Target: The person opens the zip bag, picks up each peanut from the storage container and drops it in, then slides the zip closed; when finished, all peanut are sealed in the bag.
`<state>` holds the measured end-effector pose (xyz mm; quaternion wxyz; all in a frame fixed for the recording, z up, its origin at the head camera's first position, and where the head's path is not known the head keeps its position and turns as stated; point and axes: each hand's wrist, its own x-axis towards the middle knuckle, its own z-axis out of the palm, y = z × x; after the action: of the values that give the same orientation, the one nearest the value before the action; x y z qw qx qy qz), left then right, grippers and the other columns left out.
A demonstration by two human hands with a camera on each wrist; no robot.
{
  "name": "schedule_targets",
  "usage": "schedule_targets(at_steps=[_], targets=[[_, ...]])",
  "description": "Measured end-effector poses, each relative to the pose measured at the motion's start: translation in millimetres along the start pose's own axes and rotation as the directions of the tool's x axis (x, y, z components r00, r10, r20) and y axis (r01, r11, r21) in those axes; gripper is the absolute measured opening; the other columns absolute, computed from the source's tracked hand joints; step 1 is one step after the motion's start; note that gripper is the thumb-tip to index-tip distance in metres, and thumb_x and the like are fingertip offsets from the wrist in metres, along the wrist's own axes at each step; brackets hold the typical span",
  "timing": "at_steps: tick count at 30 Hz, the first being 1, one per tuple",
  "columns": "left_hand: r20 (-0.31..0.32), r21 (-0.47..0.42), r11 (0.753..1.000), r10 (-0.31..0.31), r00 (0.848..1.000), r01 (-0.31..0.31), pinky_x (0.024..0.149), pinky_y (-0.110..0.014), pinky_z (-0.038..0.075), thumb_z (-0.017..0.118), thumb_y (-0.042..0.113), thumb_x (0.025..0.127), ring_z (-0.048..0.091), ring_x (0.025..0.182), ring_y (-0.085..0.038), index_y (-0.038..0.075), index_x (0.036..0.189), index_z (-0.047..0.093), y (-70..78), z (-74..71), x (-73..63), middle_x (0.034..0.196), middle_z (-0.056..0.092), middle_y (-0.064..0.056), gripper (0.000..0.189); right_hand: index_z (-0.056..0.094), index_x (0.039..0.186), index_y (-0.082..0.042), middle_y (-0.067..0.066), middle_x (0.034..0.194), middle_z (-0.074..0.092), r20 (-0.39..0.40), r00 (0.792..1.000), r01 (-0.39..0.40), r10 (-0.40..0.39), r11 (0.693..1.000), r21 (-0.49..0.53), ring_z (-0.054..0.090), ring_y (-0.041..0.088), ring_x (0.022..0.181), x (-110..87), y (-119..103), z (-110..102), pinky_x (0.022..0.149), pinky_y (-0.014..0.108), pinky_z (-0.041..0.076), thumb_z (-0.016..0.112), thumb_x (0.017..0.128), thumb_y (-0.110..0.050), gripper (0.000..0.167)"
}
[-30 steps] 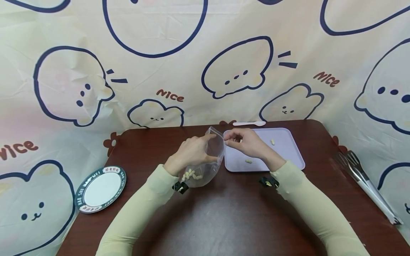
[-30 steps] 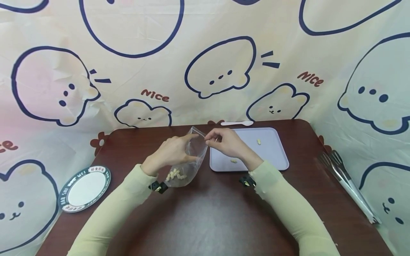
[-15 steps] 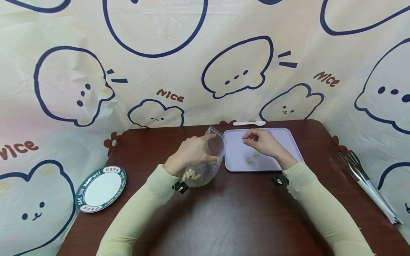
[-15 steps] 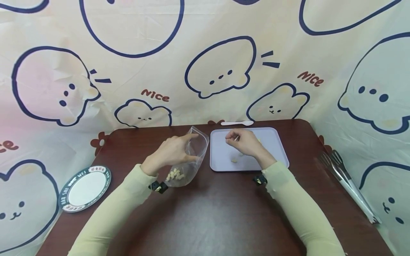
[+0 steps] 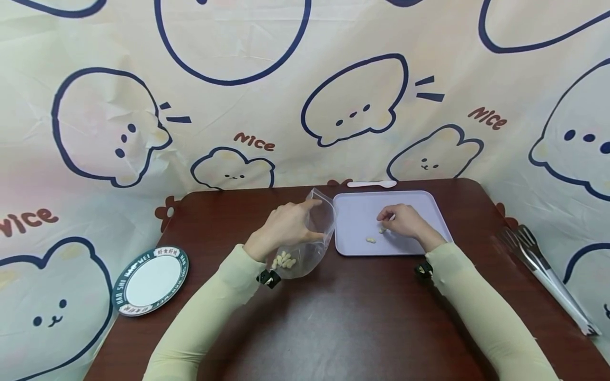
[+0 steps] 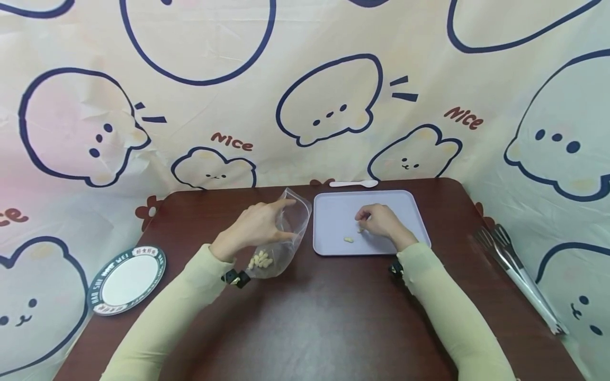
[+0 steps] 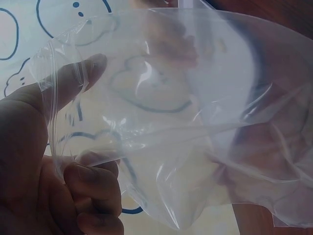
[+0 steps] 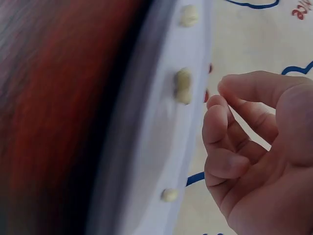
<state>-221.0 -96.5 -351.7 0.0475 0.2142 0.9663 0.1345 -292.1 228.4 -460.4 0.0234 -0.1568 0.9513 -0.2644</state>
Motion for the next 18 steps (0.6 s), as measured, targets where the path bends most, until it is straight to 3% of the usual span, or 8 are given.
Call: schedule_targets(at_steps=[8,14,18], targets=[[0.009,-0.003,1.000,-0.003,1.000,0.003,0.048,-0.032,0.040,0.077,0.061,0.077,0.049,0.050,-0.015,0.026,0.151,0.042,-0.6,0.7,0.3,0.058,0.056,0.002,0.090,0.077,0.098,-0.011,0.003,0.088,0.073,0.071,0.996,-0.044,0.047,0.998,-0.044,0.062,0.017,0.080,1.1,10.8,8.1,0.076,0.035,0.046,0.070,0.083,-0.014,0.017],[0.014,-0.011,1.000,0.002,1.000,-0.001,0.047,-0.031,0.039,0.077,0.061,0.077,0.048,0.049,-0.015,0.025,0.151,0.043,-0.5,1.0,0.7,0.057,0.054,0.002,0.089,0.076,0.088,-0.014,0.000,0.083,0.073,0.097,0.994,-0.040,0.046,0.997,-0.061,0.059,0.016,0.074,2.1,11.9,7.8,0.070,0.031,0.043,0.072,0.085,-0.017,0.006],[0.012,-0.003,1.000,0.001,1.000,-0.001,0.046,-0.030,0.037,0.077,0.062,0.077,0.046,0.048,-0.014,0.025,0.151,0.043,-0.4,1.4,1.4,0.056,0.052,0.002,0.090,0.077,0.087,-0.014,0.000,0.082,0.072,0.119,0.991,-0.046,0.054,0.997,-0.062,0.059,0.016,0.076,1.7,12.1,5.2,0.074,0.033,0.044,0.072,0.084,-0.017,0.006]])
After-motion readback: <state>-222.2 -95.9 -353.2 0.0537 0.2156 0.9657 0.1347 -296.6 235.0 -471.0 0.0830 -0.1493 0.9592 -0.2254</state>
